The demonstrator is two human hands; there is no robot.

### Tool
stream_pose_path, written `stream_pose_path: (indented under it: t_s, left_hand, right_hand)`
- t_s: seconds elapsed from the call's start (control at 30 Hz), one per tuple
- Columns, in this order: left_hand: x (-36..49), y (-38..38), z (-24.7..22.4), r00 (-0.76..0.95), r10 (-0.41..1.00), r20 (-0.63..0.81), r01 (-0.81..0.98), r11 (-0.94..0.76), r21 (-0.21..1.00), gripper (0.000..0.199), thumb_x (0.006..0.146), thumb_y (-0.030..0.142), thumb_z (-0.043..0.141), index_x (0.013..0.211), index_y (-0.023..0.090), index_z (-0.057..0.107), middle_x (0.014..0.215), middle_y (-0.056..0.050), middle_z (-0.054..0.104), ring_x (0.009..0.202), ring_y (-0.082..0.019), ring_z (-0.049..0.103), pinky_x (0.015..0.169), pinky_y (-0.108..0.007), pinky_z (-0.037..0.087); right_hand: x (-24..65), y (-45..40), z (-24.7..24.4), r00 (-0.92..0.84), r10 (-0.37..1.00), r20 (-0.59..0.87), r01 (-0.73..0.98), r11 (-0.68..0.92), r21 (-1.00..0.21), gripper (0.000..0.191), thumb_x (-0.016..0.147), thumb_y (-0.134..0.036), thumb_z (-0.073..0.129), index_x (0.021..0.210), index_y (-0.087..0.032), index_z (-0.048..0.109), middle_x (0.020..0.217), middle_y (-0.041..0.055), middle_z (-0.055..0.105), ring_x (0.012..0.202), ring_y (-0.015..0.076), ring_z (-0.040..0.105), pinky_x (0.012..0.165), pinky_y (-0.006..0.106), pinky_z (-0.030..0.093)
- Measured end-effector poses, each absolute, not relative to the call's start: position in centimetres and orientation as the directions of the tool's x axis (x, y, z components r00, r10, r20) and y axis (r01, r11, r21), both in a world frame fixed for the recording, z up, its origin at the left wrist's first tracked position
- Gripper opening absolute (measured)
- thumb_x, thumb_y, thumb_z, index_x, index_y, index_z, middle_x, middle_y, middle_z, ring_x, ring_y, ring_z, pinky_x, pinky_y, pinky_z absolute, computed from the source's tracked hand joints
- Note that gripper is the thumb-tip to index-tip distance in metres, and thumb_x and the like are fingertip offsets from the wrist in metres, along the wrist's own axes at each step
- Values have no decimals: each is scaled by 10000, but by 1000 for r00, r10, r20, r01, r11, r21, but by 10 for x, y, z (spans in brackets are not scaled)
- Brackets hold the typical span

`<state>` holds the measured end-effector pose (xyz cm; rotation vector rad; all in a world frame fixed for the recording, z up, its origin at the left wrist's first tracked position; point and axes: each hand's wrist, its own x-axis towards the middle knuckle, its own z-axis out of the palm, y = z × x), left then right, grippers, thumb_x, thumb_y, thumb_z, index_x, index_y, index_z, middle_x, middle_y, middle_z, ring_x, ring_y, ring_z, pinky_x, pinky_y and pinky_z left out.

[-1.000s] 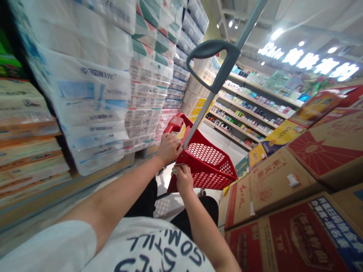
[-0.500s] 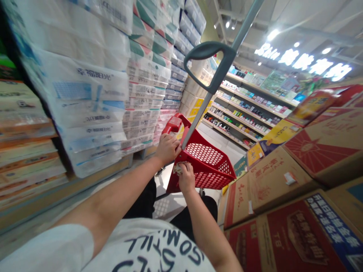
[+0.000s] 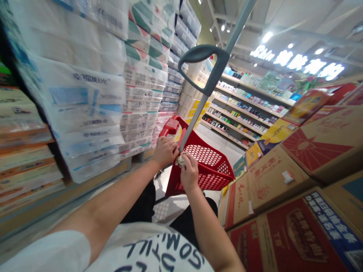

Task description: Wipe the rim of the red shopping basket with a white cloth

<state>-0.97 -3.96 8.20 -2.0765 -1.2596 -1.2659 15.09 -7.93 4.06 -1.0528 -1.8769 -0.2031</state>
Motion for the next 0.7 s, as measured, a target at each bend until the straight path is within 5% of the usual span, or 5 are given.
stream_pose_path:
  t_s: [0.33,0.53,0.7]
  left_hand:
    - [-9,-39,81,195,501,843,860,-500,98,202,830,271,472,695,212,610,734,-59,638,823,-243,513,880,-459,339]
    - [-8,-38,80,195,483,853,858,-506,91,193,830,266,481,698,209,610,726,-54,632,822,-237,516,879,-452,341]
    - [-8,-40,81,187,494,849,866,-492,96,200,839,269,478,702,208,610,730,-52,629,822,-235,512,888,-456,335]
  right_hand:
    - [154,-71,58,-165,647,744,736,583,-344,527,706,-16,430,1189,-167,577,1213,74,586,1152,197,487,1035,351,380]
    - [152,-69,61,-37,712,702,767,470,-436,456,688,-29,439,1084,-147,632,1098,93,632,1058,217,529,985,355,409]
    - [140,-68,63,-71,684,726,723,536,-435,417,692,-64,459,1054,-161,640,1093,92,640,1053,227,530,964,362,410]
